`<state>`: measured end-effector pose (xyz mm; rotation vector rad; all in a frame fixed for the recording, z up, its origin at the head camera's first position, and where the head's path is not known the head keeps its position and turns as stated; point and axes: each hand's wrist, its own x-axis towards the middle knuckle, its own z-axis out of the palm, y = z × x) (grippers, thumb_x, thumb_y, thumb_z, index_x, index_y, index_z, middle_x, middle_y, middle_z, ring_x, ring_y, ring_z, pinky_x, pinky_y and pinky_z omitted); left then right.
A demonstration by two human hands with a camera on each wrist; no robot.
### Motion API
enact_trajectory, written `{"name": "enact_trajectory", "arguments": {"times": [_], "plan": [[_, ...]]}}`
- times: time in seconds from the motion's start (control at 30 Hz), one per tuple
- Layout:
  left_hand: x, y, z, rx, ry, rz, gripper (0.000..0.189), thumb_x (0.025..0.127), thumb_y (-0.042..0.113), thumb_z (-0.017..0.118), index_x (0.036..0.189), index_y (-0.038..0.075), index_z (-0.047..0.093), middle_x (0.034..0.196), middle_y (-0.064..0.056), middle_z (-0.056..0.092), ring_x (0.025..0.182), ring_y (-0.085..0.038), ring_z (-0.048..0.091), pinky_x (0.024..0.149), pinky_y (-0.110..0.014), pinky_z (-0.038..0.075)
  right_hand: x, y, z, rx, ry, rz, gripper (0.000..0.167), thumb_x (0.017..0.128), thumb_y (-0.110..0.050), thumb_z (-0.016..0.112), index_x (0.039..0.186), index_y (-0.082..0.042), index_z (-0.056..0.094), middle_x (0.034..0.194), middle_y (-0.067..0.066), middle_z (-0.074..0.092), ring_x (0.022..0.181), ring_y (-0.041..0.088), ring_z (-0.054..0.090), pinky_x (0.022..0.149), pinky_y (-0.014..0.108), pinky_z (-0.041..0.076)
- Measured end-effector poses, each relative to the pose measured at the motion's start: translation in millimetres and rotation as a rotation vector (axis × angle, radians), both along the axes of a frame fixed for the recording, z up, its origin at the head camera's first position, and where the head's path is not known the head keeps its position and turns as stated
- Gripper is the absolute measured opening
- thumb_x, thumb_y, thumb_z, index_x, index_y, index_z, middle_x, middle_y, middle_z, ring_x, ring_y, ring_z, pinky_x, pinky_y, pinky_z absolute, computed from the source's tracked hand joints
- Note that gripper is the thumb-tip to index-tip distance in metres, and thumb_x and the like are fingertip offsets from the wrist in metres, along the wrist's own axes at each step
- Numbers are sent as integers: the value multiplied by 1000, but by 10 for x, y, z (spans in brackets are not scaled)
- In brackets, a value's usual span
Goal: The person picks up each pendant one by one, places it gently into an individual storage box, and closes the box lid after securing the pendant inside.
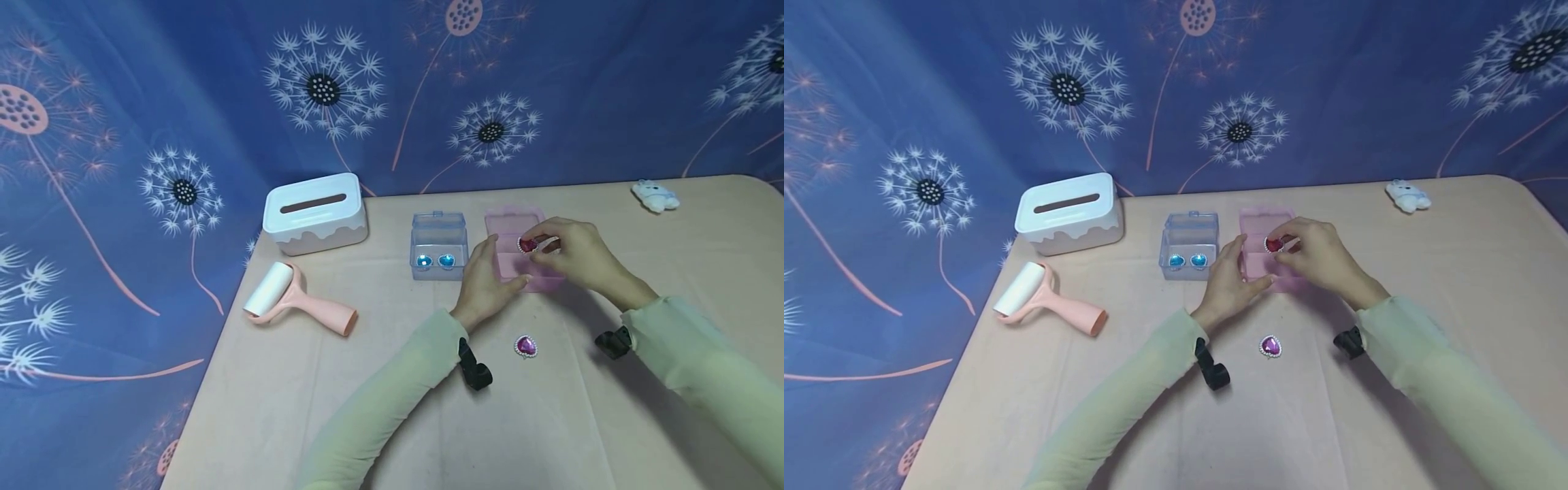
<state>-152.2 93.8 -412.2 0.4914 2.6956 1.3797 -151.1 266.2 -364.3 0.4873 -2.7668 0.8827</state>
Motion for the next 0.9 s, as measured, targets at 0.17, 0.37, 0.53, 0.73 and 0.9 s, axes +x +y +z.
{"name": "enact_trajectory", "arguments": {"times": [0.17,0.37,0.53,0.73,0.9], "plan": [[-1,4,4,-7,11,7,88,80,29,79,150,6,31,153,-9,38,139,-21,41,113,-29,36,-75,-55,-74,9,-89,40,21,78,1,75,98,-3,71,95,14,72,83,31,71,73,43,58],[-3,6,6,3,11,9,89,79,30,79,150,6,31,153,-9,39,140,-21,40,113,-29,36,-151,-102,-148,43,-154,77,18,79,0,73,96,-2,71,93,14,73,86,31,71,76,46,57],[-5,-1,-3,-11,9,2,90,79,32,80,150,5,31,153,-8,38,139,-22,41,112,-29,37,-198,-124,-190,74,-174,92,17,78,1,74,94,-1,72,90,14,74,85,30,72,77,46,57],[-3,-20,-4,-4,13,6,90,79,32,80,150,5,31,153,-9,39,139,-21,41,113,-29,36,-257,-154,-202,120,-181,172,15,76,3,76,89,-4,73,85,8,74,83,26,70,78,45,57],[-2,-16,-13,-5,32,-1,89,79,33,80,149,4,33,152,-10,40,138,-21,43,112,-28,37,-290,-168,-208,154,-213,216,17,74,6,76,86,-6,73,83,5,73,80,22,69,77,42,57]]}}
